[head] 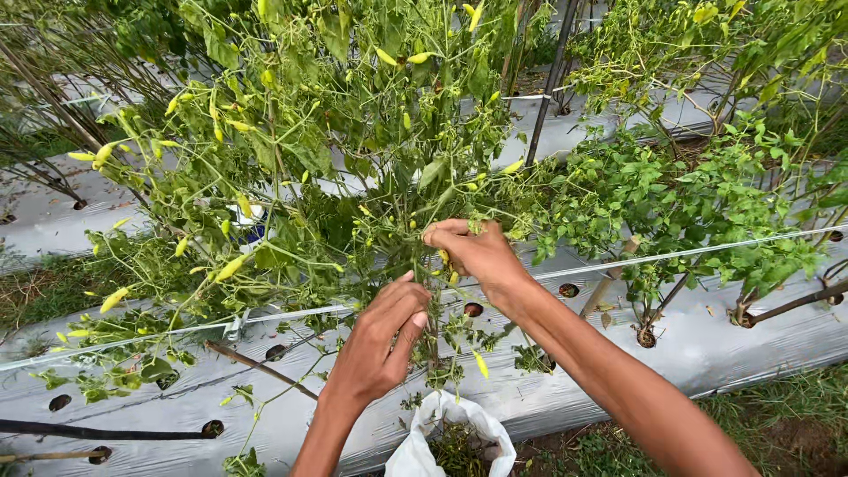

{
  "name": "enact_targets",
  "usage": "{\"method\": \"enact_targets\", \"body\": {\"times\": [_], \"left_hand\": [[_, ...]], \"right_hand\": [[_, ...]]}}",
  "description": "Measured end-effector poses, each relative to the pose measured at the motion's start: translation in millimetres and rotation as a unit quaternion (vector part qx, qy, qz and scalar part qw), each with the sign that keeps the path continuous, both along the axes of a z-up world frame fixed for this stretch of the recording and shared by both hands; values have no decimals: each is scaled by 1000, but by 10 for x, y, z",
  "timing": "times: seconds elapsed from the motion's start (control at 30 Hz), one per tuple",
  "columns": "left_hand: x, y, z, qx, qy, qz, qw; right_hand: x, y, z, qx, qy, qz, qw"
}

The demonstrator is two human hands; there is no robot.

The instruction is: The person picks individual chili peppers from several plants by hand and places them into a white bag positioned on the ground between the rows.

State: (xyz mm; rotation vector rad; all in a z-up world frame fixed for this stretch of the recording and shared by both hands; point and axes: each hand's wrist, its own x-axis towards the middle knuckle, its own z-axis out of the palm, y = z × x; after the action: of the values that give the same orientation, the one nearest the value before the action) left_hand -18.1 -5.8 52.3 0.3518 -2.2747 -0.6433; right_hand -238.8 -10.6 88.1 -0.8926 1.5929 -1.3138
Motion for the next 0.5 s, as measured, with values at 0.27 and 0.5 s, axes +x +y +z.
{"method": "enact_targets", "body": {"times": [0.27,0.5], "left_hand": [[22,-7,-177,84,94,24,992],[-56,44,-207,90,102,37,990]], "right_hand": [[-312,173,348,-27,-131,45,990],[-562,77,60,-99,-222,225,944]]}}
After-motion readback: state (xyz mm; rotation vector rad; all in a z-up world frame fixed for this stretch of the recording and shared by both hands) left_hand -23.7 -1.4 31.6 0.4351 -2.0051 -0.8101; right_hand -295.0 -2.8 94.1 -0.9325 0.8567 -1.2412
